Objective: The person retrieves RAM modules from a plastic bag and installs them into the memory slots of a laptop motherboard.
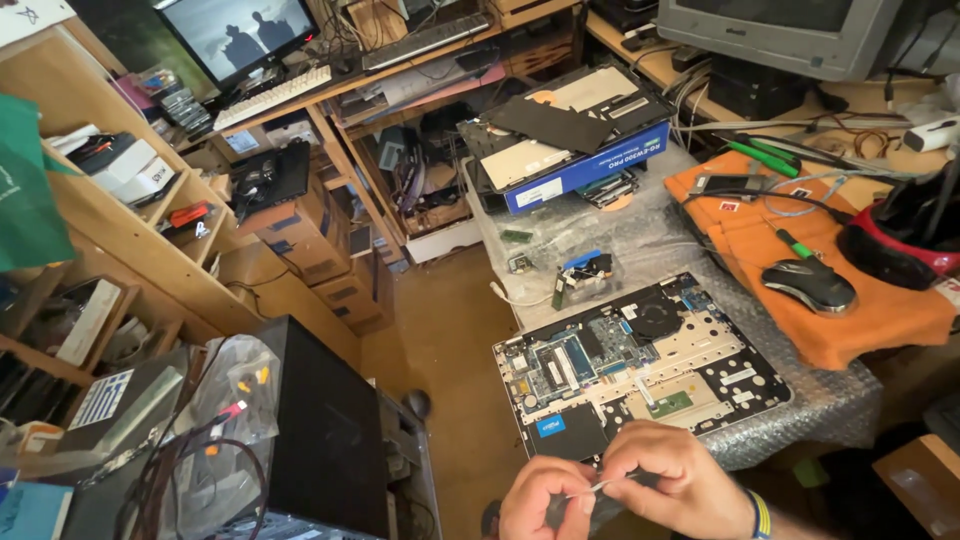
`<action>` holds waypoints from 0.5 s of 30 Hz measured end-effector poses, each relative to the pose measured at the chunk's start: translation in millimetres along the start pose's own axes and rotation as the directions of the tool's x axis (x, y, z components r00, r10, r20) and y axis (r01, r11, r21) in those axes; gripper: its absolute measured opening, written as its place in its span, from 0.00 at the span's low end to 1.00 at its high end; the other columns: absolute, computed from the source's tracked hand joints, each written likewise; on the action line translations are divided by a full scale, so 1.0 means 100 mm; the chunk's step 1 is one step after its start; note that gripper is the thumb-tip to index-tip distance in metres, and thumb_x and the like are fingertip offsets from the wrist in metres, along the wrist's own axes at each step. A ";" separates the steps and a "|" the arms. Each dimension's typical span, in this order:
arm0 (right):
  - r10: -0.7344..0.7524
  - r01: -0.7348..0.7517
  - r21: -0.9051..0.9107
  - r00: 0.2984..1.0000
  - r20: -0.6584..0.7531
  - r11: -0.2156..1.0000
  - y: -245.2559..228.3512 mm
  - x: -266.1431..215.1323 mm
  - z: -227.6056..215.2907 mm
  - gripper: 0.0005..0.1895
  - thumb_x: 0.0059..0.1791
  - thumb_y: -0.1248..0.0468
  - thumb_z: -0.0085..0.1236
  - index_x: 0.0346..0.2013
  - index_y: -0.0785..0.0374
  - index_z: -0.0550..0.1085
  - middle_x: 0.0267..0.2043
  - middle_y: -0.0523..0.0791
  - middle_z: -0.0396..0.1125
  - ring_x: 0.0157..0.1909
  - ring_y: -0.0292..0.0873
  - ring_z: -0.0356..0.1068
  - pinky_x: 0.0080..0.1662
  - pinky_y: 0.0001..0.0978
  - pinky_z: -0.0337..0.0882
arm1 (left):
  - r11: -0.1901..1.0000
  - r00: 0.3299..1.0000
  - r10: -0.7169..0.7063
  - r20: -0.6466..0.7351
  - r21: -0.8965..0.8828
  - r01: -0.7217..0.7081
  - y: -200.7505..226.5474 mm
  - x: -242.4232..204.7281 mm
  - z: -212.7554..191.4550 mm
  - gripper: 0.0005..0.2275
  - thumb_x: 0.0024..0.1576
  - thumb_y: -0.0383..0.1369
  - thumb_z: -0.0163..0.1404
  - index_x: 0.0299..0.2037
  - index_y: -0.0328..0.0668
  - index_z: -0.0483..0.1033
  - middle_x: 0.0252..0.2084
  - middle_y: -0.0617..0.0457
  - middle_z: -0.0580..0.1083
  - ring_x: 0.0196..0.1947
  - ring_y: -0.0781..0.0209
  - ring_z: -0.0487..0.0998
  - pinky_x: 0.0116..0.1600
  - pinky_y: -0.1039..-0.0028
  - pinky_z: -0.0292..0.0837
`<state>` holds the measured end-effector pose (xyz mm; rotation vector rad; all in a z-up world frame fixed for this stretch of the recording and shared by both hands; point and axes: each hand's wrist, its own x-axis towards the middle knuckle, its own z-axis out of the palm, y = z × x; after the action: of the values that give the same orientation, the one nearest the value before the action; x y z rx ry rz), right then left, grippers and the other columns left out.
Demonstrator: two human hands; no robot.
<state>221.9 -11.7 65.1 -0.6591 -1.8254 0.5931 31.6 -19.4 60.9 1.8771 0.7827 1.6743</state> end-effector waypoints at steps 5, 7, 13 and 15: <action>0.033 -0.025 -0.054 0.986 0.161 0.998 0.07 0.18 -0.14 0.07 0.52 0.60 0.59 0.31 0.57 0.78 0.29 0.40 0.74 0.32 0.39 0.74 0.36 0.31 0.74 | 0.999 0.996 0.034 0.084 -0.036 -0.031 -0.18 -0.01 -0.06 0.02 0.58 0.27 0.53 0.36 0.41 0.79 0.39 0.45 0.82 0.42 0.56 0.87 0.49 0.72 0.80; 0.055 -0.042 -0.101 0.989 0.134 0.994 0.34 0.25 -0.37 0.05 0.52 0.61 0.57 0.34 0.55 0.78 0.34 0.39 0.76 0.37 0.39 0.76 0.41 0.32 0.77 | 0.995 0.986 -0.100 0.134 0.027 0.097 -0.14 -0.06 -0.18 0.14 0.53 0.34 0.62 0.48 0.43 0.77 0.50 0.46 0.79 0.53 0.53 0.82 0.58 0.66 0.73; 0.284 -0.306 -0.569 0.950 -0.130 0.763 1.21 0.99 -1.37 0.06 0.56 0.65 0.48 0.39 0.54 0.74 0.36 0.39 0.73 0.33 0.33 0.73 0.35 0.21 0.78 | 0.969 0.956 -0.246 0.157 0.031 0.245 -1.21 -0.68 -0.58 0.22 0.48 0.36 0.68 0.54 0.41 0.80 0.53 0.45 0.79 0.48 0.55 0.87 0.59 0.65 0.79; 0.450 -0.510 -0.613 0.852 -0.266 0.604 1.38 1.34 -1.56 0.09 0.60 0.63 0.45 0.38 0.54 0.74 0.34 0.38 0.72 0.28 0.31 0.68 0.30 0.21 0.72 | 0.981 0.977 -0.193 0.090 0.005 0.193 -1.71 -1.03 -0.70 0.20 0.49 0.41 0.68 0.48 0.39 0.84 0.48 0.43 0.82 0.45 0.54 0.87 0.56 0.67 0.82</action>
<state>352.4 193.8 111.9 -1.6913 -1.7579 0.2103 -60.9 28.2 -123.3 1.7977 0.8930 1.4603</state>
